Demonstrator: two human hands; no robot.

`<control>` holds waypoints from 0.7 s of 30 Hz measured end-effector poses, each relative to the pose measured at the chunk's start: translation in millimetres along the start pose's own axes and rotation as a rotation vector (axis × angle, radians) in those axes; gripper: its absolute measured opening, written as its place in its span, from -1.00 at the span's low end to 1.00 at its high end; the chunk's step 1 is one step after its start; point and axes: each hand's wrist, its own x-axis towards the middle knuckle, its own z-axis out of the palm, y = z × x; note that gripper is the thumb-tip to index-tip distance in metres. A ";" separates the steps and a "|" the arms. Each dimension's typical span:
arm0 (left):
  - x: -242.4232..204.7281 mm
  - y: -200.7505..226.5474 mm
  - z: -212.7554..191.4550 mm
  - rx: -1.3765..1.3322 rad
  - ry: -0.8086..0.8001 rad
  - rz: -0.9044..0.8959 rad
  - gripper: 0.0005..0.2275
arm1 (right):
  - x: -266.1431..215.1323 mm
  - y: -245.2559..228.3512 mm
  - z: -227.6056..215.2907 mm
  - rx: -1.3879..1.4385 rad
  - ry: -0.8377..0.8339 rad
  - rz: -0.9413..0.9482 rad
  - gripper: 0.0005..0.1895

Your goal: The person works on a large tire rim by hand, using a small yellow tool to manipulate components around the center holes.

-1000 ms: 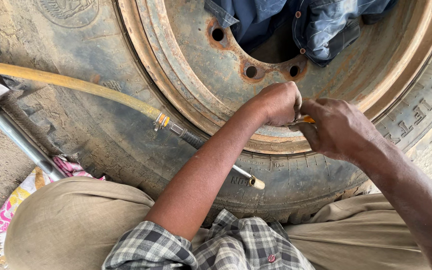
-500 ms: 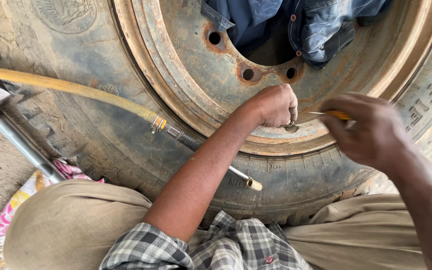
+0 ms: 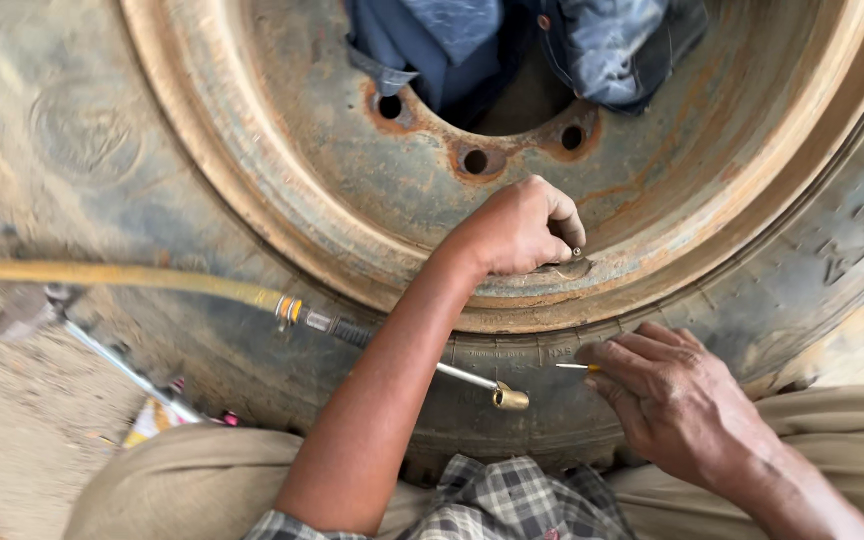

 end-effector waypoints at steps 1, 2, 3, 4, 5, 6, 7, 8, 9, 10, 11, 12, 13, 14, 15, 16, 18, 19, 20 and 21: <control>-1.2 -0.2 -0.4 -0.021 -0.002 0.002 -0.85 | 0.2 -1.3 -0.1 0.008 -0.018 0.020 -0.72; -0.7 0.8 -2.7 -0.046 0.013 0.008 -0.85 | 2.3 -1.2 -1.1 0.000 -0.030 0.031 -0.72; 0.2 2.2 -4.6 -0.039 0.012 0.002 -0.85 | 3.3 -1.4 -1.7 -0.007 -0.041 0.041 -0.72; -0.7 3.1 -3.9 -0.039 0.012 -0.009 -0.84 | 1.1 -2.4 -0.4 -0.015 -0.062 0.053 -0.71; -2.2 3.6 -3.2 -0.040 0.011 -0.019 -0.84 | -0.8 -2.0 2.7 -0.026 -0.082 0.036 -0.74; -2.4 4.9 -2.2 -0.042 0.013 -0.022 -0.84 | -2.9 0.6 5.2 -0.042 -0.102 0.019 -0.77; -3.1 6.2 -1.6 -0.045 0.014 -0.025 -0.84 | -5.9 2.9 8.2 -0.058 -0.121 0.000 -0.80; -2.3 8.1 -3.6 -0.042 0.018 -0.024 -0.84 | -6.9 6.1 11.2 -0.060 -0.144 0.005 -0.81; -1.4 10.0 -5.6 -0.028 0.019 -0.035 -0.85 | -7.9 9.2 13.6 -0.061 -0.166 0.009 -0.82; -3.0 11.0 -5.4 -0.018 0.014 -0.050 -0.85 | -11.0 10.4 16.6 -0.059 -0.193 0.019 -0.83; -4.9 11.9 -5.1 -0.008 0.009 -0.064 -0.85 | -13.3 11.4 19.0 -0.060 -0.202 0.027 -0.82; -5.5 13.5 -5.2 0.008 0.008 -0.050 -0.86 | -14.3 12.9 19.7 -0.065 -0.209 0.032 -0.82; -6.7 15.4 -5.1 0.025 0.007 -0.036 -0.86 | -15.1 12.9 19.8 -0.071 -0.216 0.037 -0.81; -7.2 17.6 -5.2 0.041 0.009 -0.020 -0.87 | -14.8 13.1 18.7 -0.067 -0.219 0.038 -0.80; -7.9 20.1 -4.7 0.038 0.008 -0.027 -0.88 | -14.3 12.3 17.3 -0.063 -0.221 0.040 -0.79; -8.2 22.4 -5.4 0.036 0.011 -0.033 -0.88 | -12.5 11.1 16.1 -0.059 -0.221 0.038 -0.78; -8.3 26.3 -6.5 0.058 0.017 -0.054 -0.90 | -9.7 8.0 13.1 -0.067 -0.234 0.059 -0.77; -8.6 27.9 -5.9 0.080 0.021 -0.069 -0.91 | -9.2 6.0 11.4 -0.071 -0.239 0.070 -0.77; -9.5 29.4 -4.4 0.103 0.023 -0.083 -0.92 | -9.1 3.6 10.0 -0.083 -0.220 0.060 -0.78; -10.8 30.9 -2.3 0.123 0.041 -0.063 -0.92 | -8.7 1.3 8.3 -0.095 -0.200 0.049 -0.78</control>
